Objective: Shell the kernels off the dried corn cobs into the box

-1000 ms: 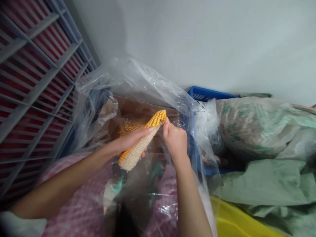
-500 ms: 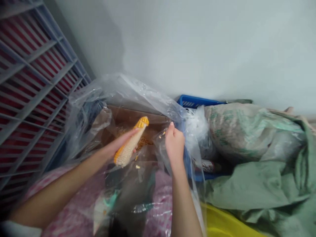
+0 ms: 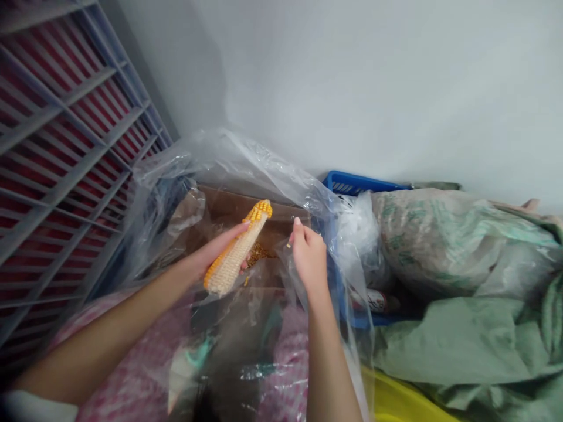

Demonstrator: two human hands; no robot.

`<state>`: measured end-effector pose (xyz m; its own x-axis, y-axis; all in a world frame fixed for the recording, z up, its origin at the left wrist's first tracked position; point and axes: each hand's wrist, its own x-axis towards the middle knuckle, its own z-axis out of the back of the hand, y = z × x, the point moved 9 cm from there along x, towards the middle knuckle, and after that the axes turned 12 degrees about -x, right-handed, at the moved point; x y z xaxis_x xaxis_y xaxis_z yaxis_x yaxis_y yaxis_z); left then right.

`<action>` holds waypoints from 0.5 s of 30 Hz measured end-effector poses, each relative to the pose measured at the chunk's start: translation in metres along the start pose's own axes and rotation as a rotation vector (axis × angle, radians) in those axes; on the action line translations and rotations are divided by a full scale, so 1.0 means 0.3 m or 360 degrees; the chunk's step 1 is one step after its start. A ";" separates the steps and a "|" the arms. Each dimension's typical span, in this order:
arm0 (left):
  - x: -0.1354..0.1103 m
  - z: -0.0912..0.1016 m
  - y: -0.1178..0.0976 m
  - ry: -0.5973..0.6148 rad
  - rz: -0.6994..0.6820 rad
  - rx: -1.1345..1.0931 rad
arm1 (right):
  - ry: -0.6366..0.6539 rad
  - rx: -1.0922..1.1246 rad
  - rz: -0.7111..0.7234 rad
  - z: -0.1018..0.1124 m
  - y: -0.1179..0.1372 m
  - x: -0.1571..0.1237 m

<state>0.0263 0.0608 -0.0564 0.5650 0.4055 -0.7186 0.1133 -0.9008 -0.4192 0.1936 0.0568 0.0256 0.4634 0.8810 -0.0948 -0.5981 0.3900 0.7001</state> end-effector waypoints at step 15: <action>-0.114 -0.107 -0.118 0.0210 -0.0658 0.0311 | 0.0012 0.0065 0.0373 0.021 0.120 -0.061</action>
<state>0.0293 0.0740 0.0009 0.6052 0.6892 -0.3984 0.2018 -0.6170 -0.7607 0.1678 0.0530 0.0569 0.3102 0.9482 0.0684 -0.6617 0.1637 0.7317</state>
